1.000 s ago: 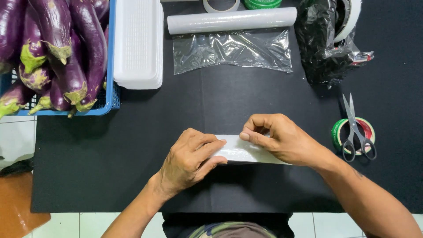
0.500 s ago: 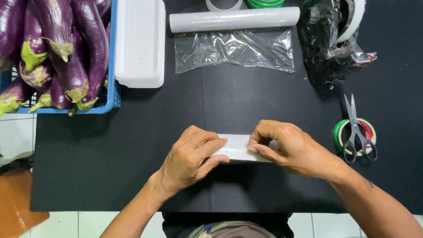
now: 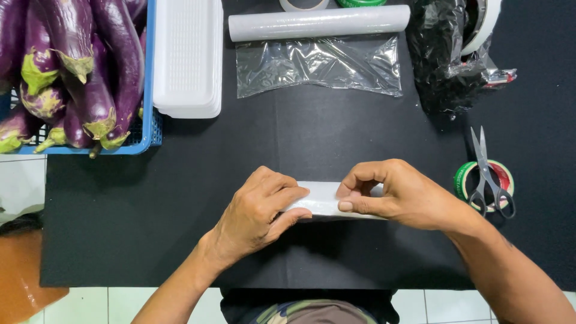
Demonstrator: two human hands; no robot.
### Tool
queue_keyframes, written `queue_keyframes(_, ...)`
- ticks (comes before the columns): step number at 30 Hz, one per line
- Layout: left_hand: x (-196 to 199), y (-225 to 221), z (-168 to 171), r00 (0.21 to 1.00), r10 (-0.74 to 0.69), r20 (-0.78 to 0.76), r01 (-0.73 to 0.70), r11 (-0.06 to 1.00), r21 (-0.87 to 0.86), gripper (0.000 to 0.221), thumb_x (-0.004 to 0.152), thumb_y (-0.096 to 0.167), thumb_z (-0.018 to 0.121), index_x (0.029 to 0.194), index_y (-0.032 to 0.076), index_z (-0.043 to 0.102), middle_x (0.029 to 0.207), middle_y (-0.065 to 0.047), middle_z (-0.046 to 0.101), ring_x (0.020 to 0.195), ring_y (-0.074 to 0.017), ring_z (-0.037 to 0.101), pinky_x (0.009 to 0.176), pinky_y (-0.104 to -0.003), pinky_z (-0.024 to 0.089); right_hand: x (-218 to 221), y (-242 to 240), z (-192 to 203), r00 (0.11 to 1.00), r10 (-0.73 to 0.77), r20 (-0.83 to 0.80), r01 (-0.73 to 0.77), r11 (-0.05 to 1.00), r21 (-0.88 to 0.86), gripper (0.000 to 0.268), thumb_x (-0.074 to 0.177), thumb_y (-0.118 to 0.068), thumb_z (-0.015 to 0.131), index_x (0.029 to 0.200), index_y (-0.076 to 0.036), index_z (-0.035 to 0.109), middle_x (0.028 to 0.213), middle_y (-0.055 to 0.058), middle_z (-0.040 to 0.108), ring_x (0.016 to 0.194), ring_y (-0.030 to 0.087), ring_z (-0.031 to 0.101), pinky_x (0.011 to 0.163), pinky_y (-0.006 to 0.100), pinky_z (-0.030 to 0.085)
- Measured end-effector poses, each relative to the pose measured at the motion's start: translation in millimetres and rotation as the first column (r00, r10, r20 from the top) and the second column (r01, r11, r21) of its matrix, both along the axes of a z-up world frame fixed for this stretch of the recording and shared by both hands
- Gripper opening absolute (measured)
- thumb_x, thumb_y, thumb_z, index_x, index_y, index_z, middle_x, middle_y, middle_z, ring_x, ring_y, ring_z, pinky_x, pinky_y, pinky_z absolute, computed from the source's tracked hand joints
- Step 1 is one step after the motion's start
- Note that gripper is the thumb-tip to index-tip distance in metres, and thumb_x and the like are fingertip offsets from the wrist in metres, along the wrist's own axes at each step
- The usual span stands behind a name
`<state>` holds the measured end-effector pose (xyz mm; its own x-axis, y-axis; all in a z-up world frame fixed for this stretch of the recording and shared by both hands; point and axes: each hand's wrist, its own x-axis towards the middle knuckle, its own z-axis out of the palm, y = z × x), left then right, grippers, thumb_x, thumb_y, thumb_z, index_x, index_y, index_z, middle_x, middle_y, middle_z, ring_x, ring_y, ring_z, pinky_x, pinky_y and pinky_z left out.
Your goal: A person prepares a sheet of plastic wrap, places an eggplant on a foam tray, and wraps it securely, using scissors to cut the wrap.
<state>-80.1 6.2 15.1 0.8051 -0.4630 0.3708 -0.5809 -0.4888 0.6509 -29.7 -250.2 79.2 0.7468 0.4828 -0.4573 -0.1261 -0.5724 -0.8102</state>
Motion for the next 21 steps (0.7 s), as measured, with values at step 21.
queue_keyframes(21, -3.3, 0.0, -3.8, 1.0, -0.017, -0.006, 0.017, 1.0, -0.019, 0.024, 0.097, 0.034, 0.069, 0.105, 0.012, 0.073, 0.093, -0.005, 0.064, 0.085, -0.0244, 0.06, 0.078, -0.036, 0.054, -1.2, 28.7, -13.8, 0.99, 0.092, -0.105, -0.092, 0.996, 0.003, 0.021, 0.088, -0.022, 0.082, 0.076, -0.006, 0.073, 0.059, 0.005, 0.062, 0.057, 0.016, 0.06, 0.056, 0.032, 0.055)
